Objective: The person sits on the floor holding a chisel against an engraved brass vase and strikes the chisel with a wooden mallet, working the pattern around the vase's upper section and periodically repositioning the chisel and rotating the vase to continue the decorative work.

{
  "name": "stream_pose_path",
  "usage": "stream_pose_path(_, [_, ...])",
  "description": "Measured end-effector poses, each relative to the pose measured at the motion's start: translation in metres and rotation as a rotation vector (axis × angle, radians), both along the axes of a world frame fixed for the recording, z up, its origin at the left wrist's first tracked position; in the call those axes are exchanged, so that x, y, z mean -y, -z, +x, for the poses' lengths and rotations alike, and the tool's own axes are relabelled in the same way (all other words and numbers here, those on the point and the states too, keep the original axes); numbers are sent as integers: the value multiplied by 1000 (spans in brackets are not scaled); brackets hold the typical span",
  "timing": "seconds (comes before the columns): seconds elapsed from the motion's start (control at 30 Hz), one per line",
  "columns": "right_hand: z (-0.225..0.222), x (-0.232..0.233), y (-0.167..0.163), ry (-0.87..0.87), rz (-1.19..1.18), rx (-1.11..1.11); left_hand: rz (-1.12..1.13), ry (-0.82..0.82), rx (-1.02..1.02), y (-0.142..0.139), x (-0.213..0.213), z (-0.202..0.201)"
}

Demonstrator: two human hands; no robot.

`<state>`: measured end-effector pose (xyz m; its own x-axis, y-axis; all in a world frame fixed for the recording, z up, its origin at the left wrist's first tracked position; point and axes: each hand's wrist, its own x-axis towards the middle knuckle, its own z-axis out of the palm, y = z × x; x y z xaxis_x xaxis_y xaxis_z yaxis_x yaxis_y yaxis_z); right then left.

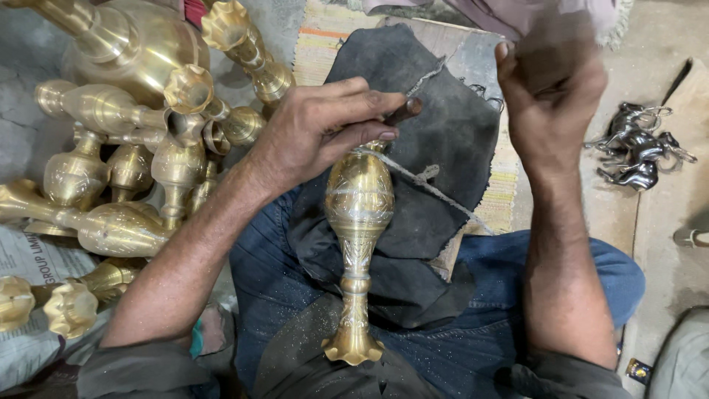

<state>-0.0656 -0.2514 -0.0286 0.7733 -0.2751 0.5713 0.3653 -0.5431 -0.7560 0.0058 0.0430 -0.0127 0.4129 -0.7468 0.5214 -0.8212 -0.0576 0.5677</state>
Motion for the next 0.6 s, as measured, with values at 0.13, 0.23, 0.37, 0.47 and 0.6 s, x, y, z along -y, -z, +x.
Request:
stream_pose_path(0.13, [5, 3, 7, 14, -239, -64, 31, -29, 0, -2, 4, -1])
stream_pose_path(0.23, [2, 6, 4, 172, -660, 1, 22, -22, -6, 0, 5, -1])
stream_pose_path(0.37, [-5, -3, -6, 109, -650, -47, 54, -50, -36, 1, 4, 1])
stream_pose_path(0.47, [-6, -12, -16, -16, -308, -43, 20, -15, -68, 0, 3, 2])
stream_pose_path(0.6, [-10, -13, -23, 85, -826, -23, 26, -8, -53, -2, 1, 2])
